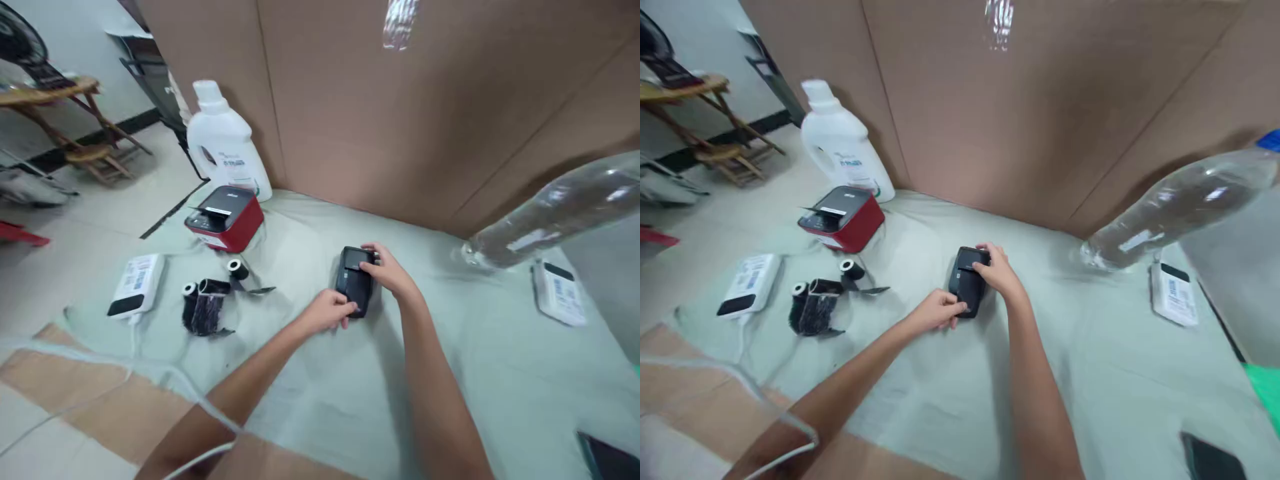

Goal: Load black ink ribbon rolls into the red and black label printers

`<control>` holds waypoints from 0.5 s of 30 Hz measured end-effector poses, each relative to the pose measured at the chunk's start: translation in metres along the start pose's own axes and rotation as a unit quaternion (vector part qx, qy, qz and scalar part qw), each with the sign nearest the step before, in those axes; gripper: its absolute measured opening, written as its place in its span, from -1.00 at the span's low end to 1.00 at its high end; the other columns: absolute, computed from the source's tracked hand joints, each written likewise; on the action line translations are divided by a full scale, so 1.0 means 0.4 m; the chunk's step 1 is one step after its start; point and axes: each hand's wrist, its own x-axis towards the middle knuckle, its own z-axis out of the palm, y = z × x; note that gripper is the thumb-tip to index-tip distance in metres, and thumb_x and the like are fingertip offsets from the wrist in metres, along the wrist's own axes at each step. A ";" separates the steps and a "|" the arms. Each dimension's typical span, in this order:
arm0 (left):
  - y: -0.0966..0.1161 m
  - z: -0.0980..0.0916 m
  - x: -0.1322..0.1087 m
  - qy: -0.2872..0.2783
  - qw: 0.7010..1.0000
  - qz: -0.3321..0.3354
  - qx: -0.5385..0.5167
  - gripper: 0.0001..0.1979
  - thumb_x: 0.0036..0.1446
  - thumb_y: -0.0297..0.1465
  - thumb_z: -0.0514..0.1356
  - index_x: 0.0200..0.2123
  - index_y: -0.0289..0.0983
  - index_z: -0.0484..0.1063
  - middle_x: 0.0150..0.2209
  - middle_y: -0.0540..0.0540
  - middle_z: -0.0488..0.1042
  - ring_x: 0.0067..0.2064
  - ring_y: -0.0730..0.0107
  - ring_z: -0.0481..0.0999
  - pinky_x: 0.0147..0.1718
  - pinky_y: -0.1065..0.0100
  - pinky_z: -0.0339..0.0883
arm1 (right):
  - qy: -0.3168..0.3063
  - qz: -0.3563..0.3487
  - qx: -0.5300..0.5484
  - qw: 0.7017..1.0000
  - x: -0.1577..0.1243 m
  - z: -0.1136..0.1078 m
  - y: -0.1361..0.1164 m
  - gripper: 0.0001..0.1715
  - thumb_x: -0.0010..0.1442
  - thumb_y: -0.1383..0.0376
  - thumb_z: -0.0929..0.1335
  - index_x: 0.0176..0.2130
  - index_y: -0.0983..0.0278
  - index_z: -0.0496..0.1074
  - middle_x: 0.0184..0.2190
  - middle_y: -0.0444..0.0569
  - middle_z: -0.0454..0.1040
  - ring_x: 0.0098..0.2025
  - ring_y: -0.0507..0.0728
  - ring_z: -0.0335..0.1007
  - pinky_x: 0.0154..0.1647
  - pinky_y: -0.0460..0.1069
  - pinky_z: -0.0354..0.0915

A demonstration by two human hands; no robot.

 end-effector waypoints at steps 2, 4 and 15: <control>-0.002 -0.010 -0.003 -0.026 0.999 0.018 -0.006 -0.58 0.20 -0.16 0.17 -0.61 -0.30 0.44 -0.75 0.07 0.27 -0.70 0.57 0.17 -0.65 0.45 0.06 | -0.002 0.024 0.004 1.000 -0.002 0.005 0.012 -0.43 0.11 0.22 0.38 0.13 0.16 0.38 0.13 0.08 0.33 0.15 0.26 0.30 0.26 0.21 0.21; -0.005 -0.019 -0.004 -0.047 0.998 0.029 -0.015 -0.57 0.19 -0.12 0.19 -0.58 -0.30 0.46 -0.74 0.07 0.28 -0.70 0.57 0.18 -0.64 0.45 0.07 | -0.006 0.043 0.009 0.999 -0.004 0.009 0.021 -0.41 0.12 0.21 0.39 0.15 0.12 0.37 0.13 0.07 0.32 0.13 0.26 0.30 0.25 0.21 0.23; -0.045 -0.020 0.003 -0.072 0.994 0.074 -0.016 -0.57 0.17 -0.07 0.22 -0.46 -0.33 0.53 -0.59 -0.04 0.48 -0.68 0.59 0.25 -0.66 0.48 0.09 | 0.040 0.095 -0.076 0.992 -0.031 0.055 -0.056 -0.24 0.14 0.11 0.40 0.27 0.20 0.25 0.16 0.16 0.16 0.15 0.31 0.34 0.27 0.21 0.22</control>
